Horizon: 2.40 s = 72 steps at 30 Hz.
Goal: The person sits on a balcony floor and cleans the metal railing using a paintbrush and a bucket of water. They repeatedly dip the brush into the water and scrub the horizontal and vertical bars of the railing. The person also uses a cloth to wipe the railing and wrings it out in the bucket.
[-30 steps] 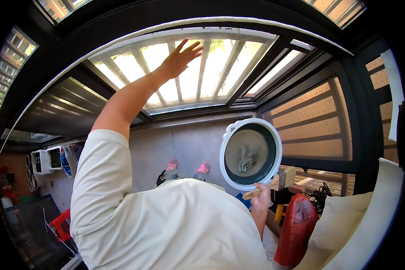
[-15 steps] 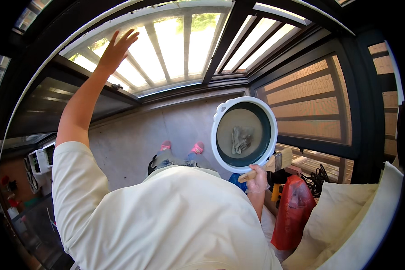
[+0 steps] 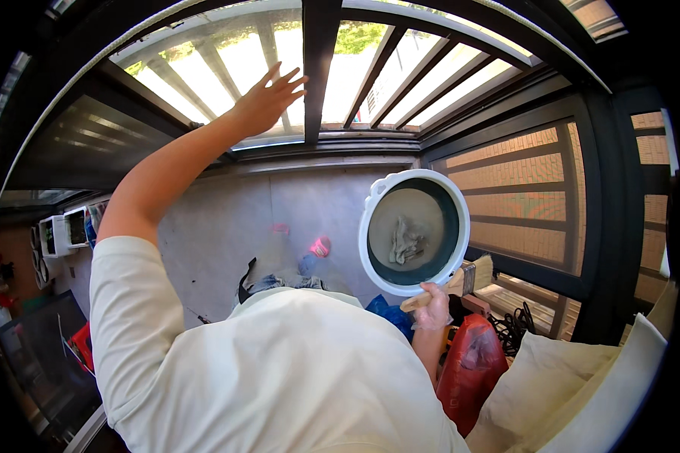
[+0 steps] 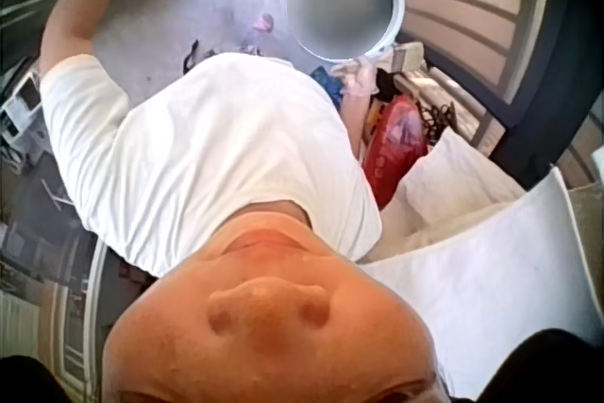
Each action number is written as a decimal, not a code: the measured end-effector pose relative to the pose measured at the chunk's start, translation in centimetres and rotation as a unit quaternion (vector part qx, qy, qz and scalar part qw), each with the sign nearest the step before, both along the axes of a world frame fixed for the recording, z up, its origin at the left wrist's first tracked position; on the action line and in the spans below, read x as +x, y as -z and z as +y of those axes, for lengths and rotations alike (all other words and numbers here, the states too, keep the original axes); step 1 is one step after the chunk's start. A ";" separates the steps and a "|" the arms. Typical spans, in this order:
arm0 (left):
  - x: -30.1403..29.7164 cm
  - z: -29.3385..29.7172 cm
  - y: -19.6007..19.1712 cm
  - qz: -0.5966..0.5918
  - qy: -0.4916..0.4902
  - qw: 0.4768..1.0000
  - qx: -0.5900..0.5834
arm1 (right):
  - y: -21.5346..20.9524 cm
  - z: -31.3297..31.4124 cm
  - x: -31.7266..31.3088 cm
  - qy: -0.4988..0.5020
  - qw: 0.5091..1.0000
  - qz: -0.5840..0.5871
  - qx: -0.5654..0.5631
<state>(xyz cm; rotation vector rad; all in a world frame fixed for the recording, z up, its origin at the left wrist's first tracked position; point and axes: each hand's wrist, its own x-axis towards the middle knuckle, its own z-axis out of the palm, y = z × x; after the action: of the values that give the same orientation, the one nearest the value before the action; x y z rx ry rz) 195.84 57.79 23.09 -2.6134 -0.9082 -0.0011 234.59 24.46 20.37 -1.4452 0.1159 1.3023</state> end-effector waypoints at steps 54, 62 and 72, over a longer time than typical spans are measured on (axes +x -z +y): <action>2.3 -37.5 30.7 -0.264 -0.076 0.522 -0.808 | 8.5 -7.9 -5.6 0.166 0.986 -0.018 -0.012; 4.0 -40.2 33.0 -0.063 -0.137 0.135 -0.979 | 10.5 -7.6 -4.6 0.161 0.986 -0.021 -0.031; 6.7 -24.4 30.5 -0.413 -0.299 0.153 -0.846 | 19.9 -3.3 -0.8 0.052 0.998 0.028 -0.013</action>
<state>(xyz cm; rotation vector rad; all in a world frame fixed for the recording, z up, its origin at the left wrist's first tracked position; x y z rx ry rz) 202.57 33.43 -7.42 0.4222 0.8404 0.1145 233.83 21.14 0.44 -1.4063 0.2435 1.2613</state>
